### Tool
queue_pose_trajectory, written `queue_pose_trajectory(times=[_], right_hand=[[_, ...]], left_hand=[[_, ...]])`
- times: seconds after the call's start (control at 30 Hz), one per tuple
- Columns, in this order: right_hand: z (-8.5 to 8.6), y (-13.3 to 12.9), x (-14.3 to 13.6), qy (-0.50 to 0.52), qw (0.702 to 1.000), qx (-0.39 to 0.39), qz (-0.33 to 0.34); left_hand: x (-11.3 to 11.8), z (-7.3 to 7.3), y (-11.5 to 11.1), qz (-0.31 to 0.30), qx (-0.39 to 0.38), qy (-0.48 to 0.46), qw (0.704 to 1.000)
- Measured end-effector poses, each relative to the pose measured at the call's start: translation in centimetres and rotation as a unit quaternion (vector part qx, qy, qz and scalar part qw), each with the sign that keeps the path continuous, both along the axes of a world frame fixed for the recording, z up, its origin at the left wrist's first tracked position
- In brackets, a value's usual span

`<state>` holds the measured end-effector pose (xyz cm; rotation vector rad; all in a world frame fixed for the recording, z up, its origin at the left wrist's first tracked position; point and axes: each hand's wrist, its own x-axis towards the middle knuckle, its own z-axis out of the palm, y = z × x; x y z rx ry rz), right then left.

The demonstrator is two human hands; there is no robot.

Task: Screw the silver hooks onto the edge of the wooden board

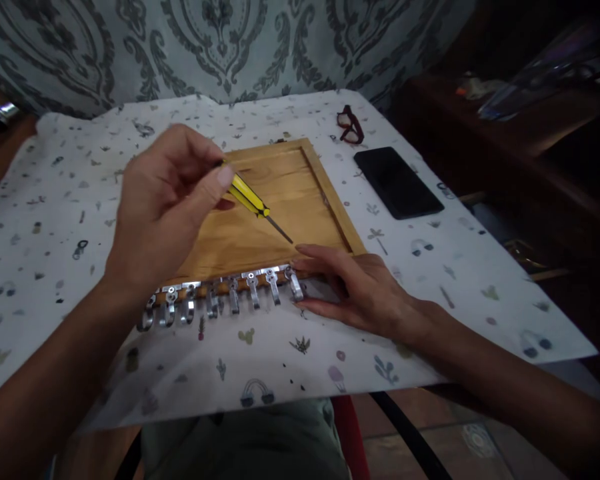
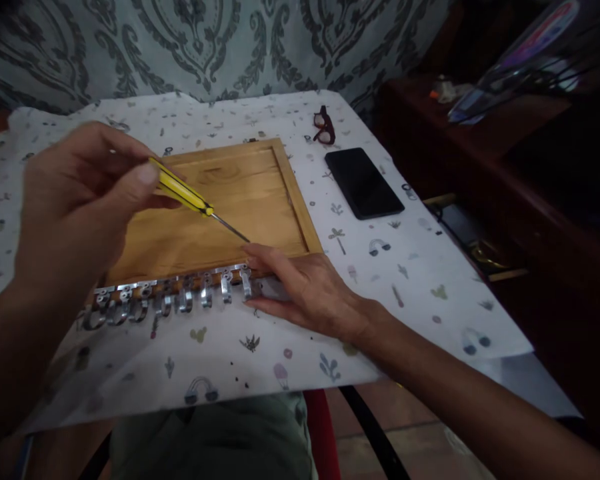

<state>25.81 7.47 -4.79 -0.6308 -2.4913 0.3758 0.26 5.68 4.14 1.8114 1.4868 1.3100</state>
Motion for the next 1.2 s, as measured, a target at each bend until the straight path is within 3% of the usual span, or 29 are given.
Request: queue_pose_trajectory(times=[0.17, 0.37, 0.57, 1.2], right_hand=[[0.1, 0.0, -0.1, 0.009, 1.0, -0.002, 0.007], [0.3, 0.0, 0.0, 0.004, 1.0, -0.006, 0.007], [0.1, 0.0, 0.1, 0.0, 1.0, -0.022, 0.003], [-0.1, 0.1, 0.2, 0.0, 1.0, -0.03, 0.006]], left_hand=[[1.4, 0.5, -1.2, 0.007, 0.084, -0.045, 0.995], [2.3, 0.8, -2.1, 0.06, 0.103, 0.092, 0.989], [1.6, 0.3, -1.0, -0.029, 0.234, 0.106, 0.966], [2.0, 0.1, -0.8, -0.079, 0.236, 0.141, 0.958]])
